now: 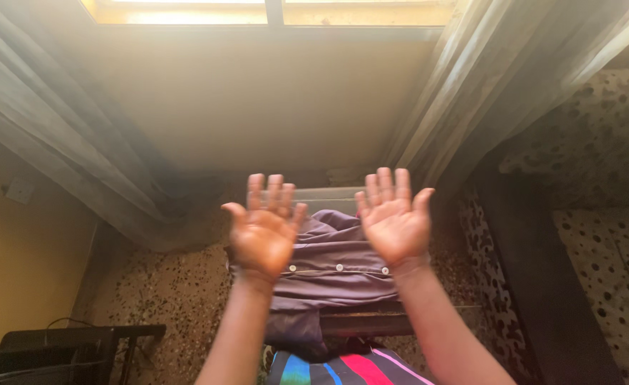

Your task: The person sews a button onto a purple button-up shirt by hand, pushing a threaded needle through the fabric and button repeatedly. They cut the thread with scissors, hold the shirt up to view the buttoned placket, and fold the shirt on the table.

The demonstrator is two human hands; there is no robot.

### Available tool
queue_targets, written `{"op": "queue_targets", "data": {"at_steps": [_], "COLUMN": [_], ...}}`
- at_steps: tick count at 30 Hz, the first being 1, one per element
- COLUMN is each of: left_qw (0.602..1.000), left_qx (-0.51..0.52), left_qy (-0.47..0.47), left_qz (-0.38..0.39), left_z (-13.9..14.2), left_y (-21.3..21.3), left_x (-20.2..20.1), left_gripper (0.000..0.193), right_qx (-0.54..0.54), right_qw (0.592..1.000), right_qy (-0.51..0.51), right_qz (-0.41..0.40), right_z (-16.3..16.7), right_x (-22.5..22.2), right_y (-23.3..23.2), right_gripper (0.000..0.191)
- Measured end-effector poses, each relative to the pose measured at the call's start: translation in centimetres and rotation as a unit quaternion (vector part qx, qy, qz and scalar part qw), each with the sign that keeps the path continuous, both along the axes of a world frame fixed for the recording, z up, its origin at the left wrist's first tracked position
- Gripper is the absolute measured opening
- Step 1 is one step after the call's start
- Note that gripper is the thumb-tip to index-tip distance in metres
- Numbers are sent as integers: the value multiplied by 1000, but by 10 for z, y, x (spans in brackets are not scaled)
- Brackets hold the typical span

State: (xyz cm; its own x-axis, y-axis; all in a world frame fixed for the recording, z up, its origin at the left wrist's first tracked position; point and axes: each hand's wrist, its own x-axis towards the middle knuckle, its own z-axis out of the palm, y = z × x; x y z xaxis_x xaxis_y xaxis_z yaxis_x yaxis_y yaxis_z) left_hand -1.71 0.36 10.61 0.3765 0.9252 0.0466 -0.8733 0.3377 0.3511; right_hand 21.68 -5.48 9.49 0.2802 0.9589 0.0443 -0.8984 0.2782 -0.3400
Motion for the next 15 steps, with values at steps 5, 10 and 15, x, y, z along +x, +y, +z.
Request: {"op": "queue_targets", "data": {"at_steps": [5,10,15], "left_qw": [995,994,994], "left_qx": [22,16,31], "left_qy": [-5,100,108], "left_qz": [-94,-47,-10], "left_z": [11,26,33], "left_y": [-17,-15,-11], "left_x": [45,27,14], "left_gripper": [91,94,94], "right_qx": [7,-98,-49], "right_qw": [998,977,977], "right_qy": [8,-192,-200], "right_qz": [61,5,-62], "right_z": [-8,99,247], "right_x": [-36,-24,-31], "right_y": [6,-19,-67], "right_gripper": [85,59,44]}}
